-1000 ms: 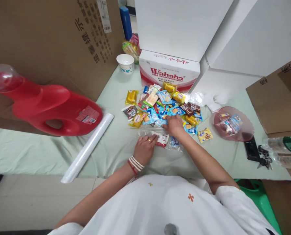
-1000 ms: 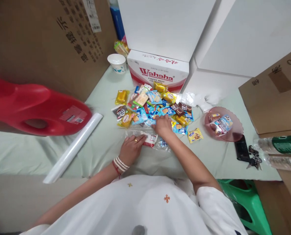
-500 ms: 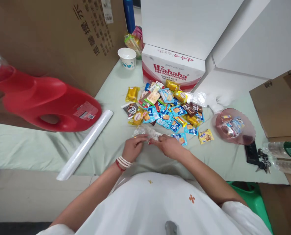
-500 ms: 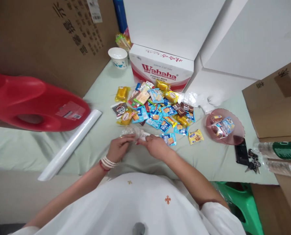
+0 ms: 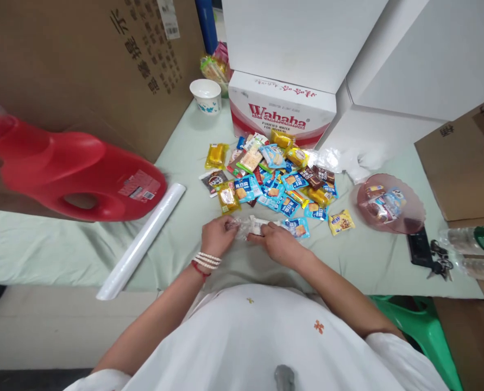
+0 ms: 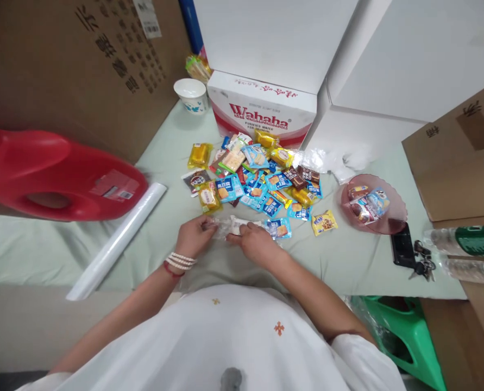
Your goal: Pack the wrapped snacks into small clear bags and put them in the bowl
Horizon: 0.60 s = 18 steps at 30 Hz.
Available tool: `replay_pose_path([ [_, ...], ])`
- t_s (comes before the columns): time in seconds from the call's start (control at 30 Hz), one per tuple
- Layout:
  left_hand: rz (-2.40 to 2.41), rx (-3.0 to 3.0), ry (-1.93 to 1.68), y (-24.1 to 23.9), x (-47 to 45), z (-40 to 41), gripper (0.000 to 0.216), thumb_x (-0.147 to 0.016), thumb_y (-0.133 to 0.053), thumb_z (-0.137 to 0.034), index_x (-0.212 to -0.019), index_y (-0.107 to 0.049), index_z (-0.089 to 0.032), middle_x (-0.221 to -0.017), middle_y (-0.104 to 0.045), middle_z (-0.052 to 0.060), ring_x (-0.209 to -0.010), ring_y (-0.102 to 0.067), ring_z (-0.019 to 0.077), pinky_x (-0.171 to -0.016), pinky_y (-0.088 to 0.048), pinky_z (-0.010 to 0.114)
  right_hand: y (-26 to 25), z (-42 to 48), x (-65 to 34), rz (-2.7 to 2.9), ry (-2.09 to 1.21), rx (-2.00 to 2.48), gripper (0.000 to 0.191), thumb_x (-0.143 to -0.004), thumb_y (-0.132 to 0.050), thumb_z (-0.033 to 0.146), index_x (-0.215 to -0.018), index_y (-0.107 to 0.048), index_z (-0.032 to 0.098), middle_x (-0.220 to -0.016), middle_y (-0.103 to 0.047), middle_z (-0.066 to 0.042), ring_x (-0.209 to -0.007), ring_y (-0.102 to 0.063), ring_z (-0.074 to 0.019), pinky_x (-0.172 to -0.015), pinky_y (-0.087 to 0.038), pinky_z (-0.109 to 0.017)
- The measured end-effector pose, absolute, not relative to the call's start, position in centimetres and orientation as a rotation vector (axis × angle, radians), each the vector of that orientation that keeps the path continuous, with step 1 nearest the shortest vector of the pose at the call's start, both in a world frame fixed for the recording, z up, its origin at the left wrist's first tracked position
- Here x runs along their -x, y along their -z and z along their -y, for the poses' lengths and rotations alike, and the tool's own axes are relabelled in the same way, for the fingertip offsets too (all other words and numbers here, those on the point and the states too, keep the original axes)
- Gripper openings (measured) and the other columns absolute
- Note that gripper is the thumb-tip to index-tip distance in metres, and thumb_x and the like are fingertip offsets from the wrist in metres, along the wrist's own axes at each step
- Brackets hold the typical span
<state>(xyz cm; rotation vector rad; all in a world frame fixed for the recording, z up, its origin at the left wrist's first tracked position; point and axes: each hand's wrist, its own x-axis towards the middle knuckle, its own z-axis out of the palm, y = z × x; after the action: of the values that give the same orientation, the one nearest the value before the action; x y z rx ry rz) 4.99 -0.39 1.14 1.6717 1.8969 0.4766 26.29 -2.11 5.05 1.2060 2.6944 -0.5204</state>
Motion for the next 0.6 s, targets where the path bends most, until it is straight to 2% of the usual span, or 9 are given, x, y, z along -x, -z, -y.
replay_pose_path([
  [0.07, -1.752, -1.559, -0.570, -2.0, -4.9, 0.5, 0.023, -0.081, -0.062, -0.041, -0.078, -0.066, -0.020, -0.067, -0.066, 0.000, -0.067, -0.061, 0.0189, -0.066, -0.047, 0.030, -4.7, 2.3, -26.5, -2.702, 0.559, -1.230, 0.048, -0.104, -0.044, 0.017, -0.148, -0.057, 0.032, -0.106, -0.061, -0.011, -0.101, -0.056, -0.0248, -0.086, -0.044, -0.033],
  [0.17, -1.505, -1.540, -0.648, -3.1, -6.7, 1.0, 0.019, -0.081, -0.062, -0.037, -0.082, -0.067, -0.019, -0.069, -0.065, -0.002, -0.066, -0.058, 0.0155, -0.063, -0.046, 0.026, -4.0, 2.7, -26.4, -2.719, 0.612, -1.272, 0.046, -0.102, -0.045, 0.013, -0.144, -0.061, 0.025, -0.110, -0.061, -0.012, -0.104, -0.054, -0.0254, -0.091, -0.045, -0.034],
  [0.3, -1.338, -1.755, -0.615, -3.4, -10.0, 1.7, 0.023, -0.089, -0.049, -0.026, -0.088, -0.071, -0.018, -0.086, -0.067, 0.005, -0.080, -0.062, 0.0189, -0.077, -0.051, 0.033, -3.4, 4.0, -27.4, -2.824, 0.735, -1.304, 0.045, -0.093, -0.053, 0.008, -0.136, -0.063, 0.015, -0.132, -0.058, -0.017, -0.122, -0.048, -0.0295, -0.109, -0.040, -0.046],
  [0.37, -1.315, -1.908, -0.552, -3.3, -10.8, 2.1, 0.030, -0.091, -0.043, -0.021, -0.092, -0.073, -0.018, -0.092, -0.065, 0.008, -0.090, -0.062, 0.0217, -0.086, -0.052, 0.037, -3.5, 4.8, -28.9, -2.887, 0.925, -1.273, 0.048, -0.090, -0.063, 0.014, -0.138, -0.061, 0.015, -0.137, -0.056, -0.018, -0.126, -0.048, -0.0307, -0.110, -0.041, -0.048],
  [0.43, -1.306, -2.090, -0.439, -3.0, -11.1, 2.7, 0.033, -0.090, -0.045, -0.018, -0.105, -0.074, -0.018, -0.100, -0.062, 0.010, -0.098, -0.059, 0.0252, -0.091, -0.052, 0.042, -3.6, 5.3, -30.7, -2.910, 1.194, -1.260, 0.044, -0.093, -0.064, 0.024, -0.137, -0.062, 0.019, -0.133, -0.061, -0.015, -0.121, -0.054, -0.0282, -0.105, -0.046, -0.044],
  [0.5, -1.320, -2.269, -0.332, -2.7, -11.0, 3.4, 0.039, -0.089, -0.050, -0.018, -0.122, -0.070, -0.018, -0.107, -0.061, 0.012, -0.105, -0.055, 0.0289, -0.092, -0.051, 0.045, -3.4, 5.6, -32.0, -2.855, 1.287, -1.581, 0.034, -0.102, -0.053, 0.030, -0.132, -0.065, 0.021, -0.120, -0.066, -0.011, -0.109, -0.060, -0.0248, -0.099, -0.050, -0.040],
  [0.57, -1.339, -2.400, -0.253, -2.4, -11.1, 4.2, 0.047, -0.089, -0.053, -0.017, -0.135, -0.063, -0.015, -0.112, -0.060, 0.015, -0.111, -0.053, 0.0313, -0.093, -0.051, 0.046, -2.7, 5.7, -32.6, -2.657, 1.010, -2.152, 0.035, -0.104, -0.048, 0.034, -0.131, -0.067, 0.020, -0.111, -0.066, -0.012, -0.104, -0.059, -0.0267, -0.096, -0.050, -0.042],
  [0.6, -1.347, -2.446, -0.223, -2.3, -11.2, 4.5, 0.049, -0.090, -0.053, -0.017, -0.139, -0.060, -0.013, -0.114, -0.061, 0.016, -0.114, -0.052, 0.0317, -0.094, -0.050, 0.046, -2.3, 5.7, -32.6, -2.520, 0.795, -2.371, 0.037, -0.102, -0.052, 0.037, -0.132, -0.066, 0.019, -0.110, -0.065, -0.014, -0.104, -0.057, -0.0291, -0.096, -0.049, -0.045],
])
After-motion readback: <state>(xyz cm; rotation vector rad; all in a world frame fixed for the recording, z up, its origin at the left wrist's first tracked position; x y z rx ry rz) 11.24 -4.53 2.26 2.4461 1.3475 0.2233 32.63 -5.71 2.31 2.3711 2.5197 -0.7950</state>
